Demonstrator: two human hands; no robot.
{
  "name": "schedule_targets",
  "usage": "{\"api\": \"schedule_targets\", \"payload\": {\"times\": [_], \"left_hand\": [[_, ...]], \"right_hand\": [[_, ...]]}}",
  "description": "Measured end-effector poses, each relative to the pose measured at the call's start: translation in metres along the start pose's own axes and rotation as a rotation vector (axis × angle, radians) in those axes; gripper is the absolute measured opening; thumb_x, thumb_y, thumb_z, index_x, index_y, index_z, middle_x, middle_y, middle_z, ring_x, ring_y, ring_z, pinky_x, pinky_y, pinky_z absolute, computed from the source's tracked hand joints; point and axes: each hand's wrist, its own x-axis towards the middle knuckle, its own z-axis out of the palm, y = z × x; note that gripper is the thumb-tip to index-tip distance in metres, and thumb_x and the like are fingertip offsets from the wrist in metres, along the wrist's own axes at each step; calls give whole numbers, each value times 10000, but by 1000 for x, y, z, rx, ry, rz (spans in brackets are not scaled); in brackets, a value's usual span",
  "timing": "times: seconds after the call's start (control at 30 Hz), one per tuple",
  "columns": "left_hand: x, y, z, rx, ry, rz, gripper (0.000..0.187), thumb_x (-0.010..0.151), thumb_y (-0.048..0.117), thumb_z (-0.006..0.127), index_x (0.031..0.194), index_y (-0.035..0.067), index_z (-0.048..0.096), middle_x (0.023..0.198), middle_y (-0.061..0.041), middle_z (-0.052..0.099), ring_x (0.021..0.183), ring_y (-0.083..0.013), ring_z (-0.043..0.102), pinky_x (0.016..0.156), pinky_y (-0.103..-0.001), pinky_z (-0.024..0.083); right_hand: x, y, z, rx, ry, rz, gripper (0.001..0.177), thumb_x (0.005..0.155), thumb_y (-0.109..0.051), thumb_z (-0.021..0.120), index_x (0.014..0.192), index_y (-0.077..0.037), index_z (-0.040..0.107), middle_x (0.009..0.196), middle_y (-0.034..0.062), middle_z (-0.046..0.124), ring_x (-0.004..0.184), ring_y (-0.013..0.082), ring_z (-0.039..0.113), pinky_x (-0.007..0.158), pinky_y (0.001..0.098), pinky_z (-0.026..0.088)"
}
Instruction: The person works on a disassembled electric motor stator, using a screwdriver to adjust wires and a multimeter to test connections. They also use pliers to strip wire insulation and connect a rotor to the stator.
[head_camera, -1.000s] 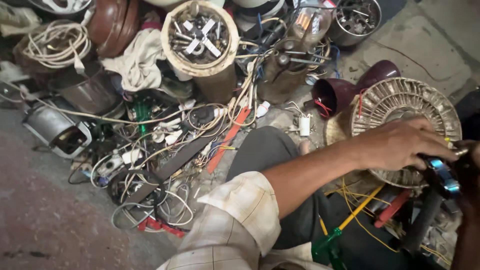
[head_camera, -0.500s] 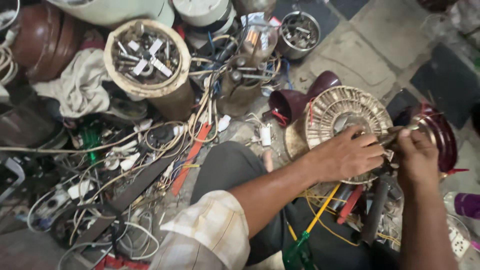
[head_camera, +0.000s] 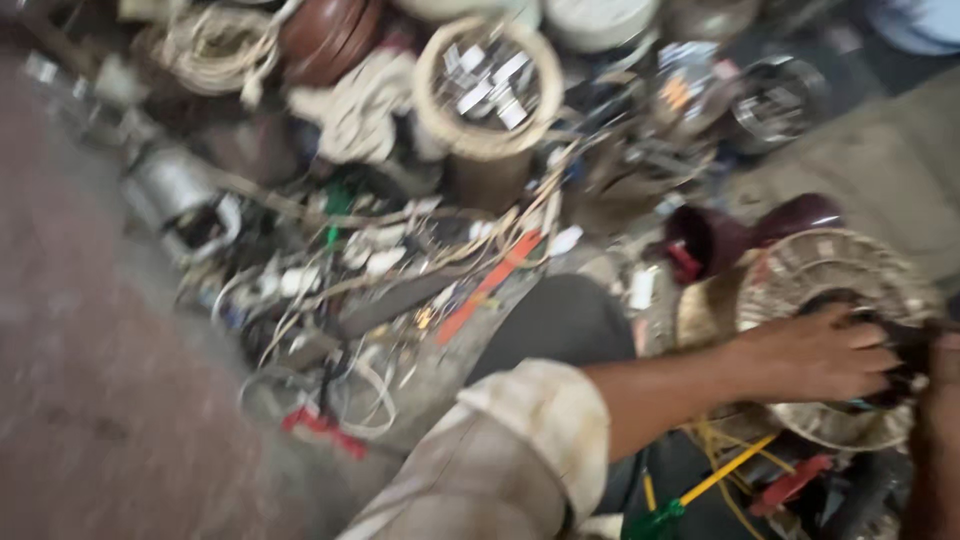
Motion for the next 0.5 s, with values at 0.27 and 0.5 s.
{"api": "schedule_targets", "payload": {"times": [0.27,0.5], "left_hand": [[2,2,54,-34,-157,-26,136,851,208,609,944,156,694,1107,10,611,1193,-252,523,986,-615,476],[-4,0,38,24,-395,-16,122,895,237,566,927,187,672,1259,13,584,1277,-233,480,1012,-527,490]], "right_hand": [[-40,21,47,-79,-112,11,274,1193,-193,543,1317,40,613,1205,129,673,1095,223,633,936,329,494],[-76,-9,85,-57,-253,38,270,1191,-179,545,1336,44,595,1215,139,666,1109,233,631,945,337,501]]}}
